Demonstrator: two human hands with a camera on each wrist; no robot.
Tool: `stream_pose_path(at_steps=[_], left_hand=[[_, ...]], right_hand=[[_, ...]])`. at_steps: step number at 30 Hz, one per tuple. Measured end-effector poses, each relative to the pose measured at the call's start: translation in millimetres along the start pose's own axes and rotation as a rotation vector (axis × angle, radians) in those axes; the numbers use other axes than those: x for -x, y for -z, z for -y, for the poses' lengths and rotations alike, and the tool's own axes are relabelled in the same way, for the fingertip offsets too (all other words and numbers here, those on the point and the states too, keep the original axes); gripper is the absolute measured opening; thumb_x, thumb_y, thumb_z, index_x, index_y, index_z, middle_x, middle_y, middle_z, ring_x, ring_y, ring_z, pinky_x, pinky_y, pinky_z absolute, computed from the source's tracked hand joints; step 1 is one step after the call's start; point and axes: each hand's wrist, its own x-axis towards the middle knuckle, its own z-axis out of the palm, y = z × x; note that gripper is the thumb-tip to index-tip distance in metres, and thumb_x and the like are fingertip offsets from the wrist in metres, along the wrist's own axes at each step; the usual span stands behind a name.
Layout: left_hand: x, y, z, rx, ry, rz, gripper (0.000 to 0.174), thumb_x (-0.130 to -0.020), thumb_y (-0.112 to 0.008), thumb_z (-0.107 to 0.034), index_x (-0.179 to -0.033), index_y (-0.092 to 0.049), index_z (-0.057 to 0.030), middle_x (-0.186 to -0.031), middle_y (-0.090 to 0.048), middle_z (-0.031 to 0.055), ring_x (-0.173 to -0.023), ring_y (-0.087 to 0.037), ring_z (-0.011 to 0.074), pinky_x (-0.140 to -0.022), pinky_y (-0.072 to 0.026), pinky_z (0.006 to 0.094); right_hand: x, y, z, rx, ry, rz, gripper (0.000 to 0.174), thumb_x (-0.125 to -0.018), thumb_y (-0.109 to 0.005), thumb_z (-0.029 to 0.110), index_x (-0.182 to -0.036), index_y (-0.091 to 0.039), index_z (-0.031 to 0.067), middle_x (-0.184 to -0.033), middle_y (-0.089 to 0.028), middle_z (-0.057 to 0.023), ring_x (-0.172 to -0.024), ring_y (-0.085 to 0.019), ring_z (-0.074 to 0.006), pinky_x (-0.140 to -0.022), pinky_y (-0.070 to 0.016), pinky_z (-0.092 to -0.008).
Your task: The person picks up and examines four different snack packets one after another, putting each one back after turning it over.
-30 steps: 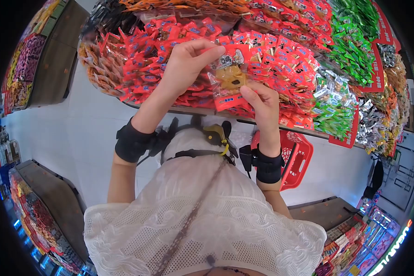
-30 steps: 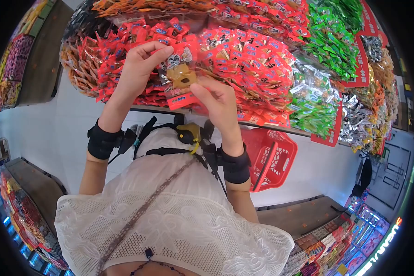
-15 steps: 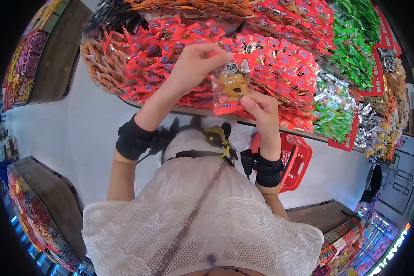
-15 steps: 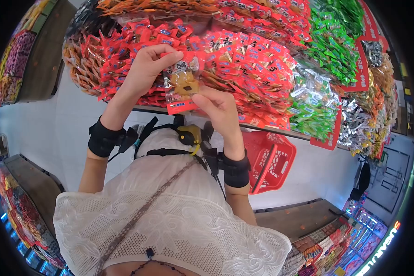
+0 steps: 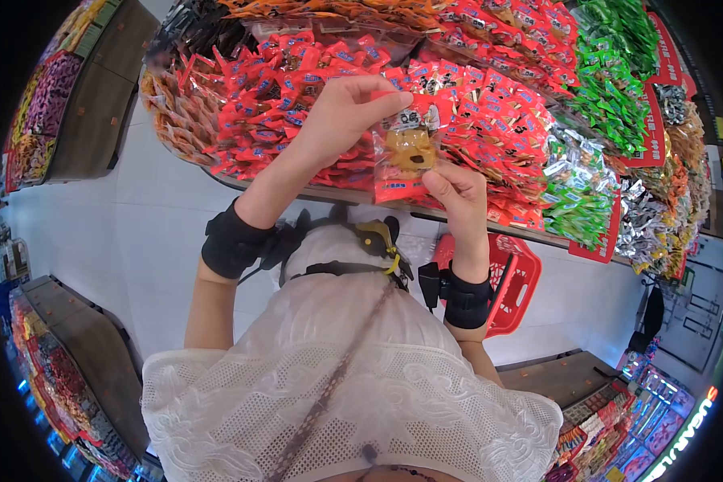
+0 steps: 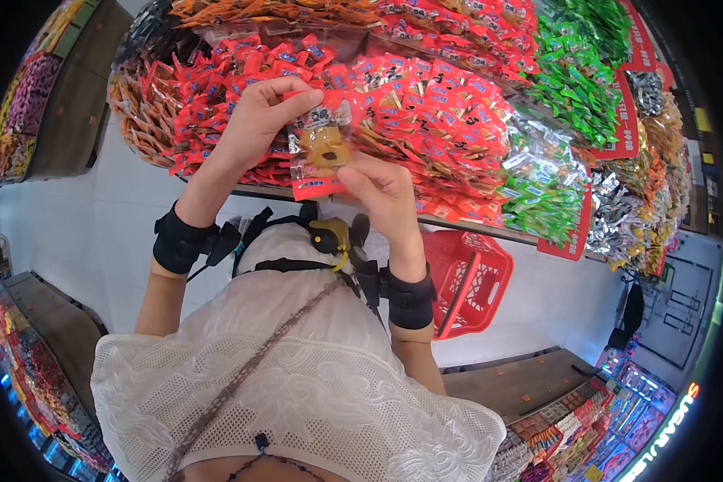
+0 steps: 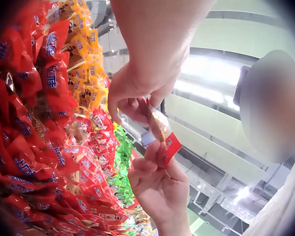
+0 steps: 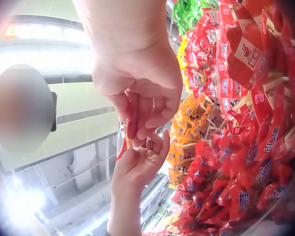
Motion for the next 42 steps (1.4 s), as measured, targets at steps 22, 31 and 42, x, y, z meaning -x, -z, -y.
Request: stream_pose_path(at_steps=[22, 31, 42], left_hand=[[-8.4, -34.9, -1.2, 0.388, -0.177, 0.392, 0.038, -0.083, -0.063, -0.019, -0.113, -0.049, -0.0019, -0.106, -0.057, 0.0039, -0.1, -0.053, 0.0121, -0.088, -0.0422, 0.0286], [2.2, -34.5, -20.4, 0.236, -0.25, 0.116, 0.013, -0.08, -0.064, -0.006, -0.082, -0.052, -0.002, -0.075, -0.058, 0.0012, -0.066, -0.055, 0.006, -0.055, -0.0467, 0.022], [-1.0, -28.2, -13.8, 0.116, -0.257, -0.04, 0.017, -0.078, -0.068, -0.011, -0.077, -0.052, -0.003, -0.071, -0.06, 0.0009, -0.063, -0.057, 0.0052, -0.05, -0.0498, 0.0203]], right_hand=[[-22.6, -11.7, -11.5, -1.024, -0.045, 0.527, 0.035, -0.083, -0.049, 0.04, -0.069, -0.046, 0.008, -0.061, -0.047, -0.0076, -0.057, -0.04, -0.0183, -0.054, -0.0299, -0.0287], [-10.5, 9.7, 5.4, -0.41, 0.058, -0.271, 0.045, -0.09, -0.042, 0.04, -0.103, -0.055, -0.0009, -0.102, -0.057, -0.012, -0.092, -0.053, -0.0206, -0.079, -0.0409, -0.0335], [-7.8, 14.6, 23.6, -0.069, 0.194, -0.219, 0.01, -0.083, -0.057, 0.0, -0.092, -0.054, 0.0015, -0.087, -0.06, -0.0019, -0.08, -0.054, -0.0049, -0.071, -0.0408, -0.0177]])
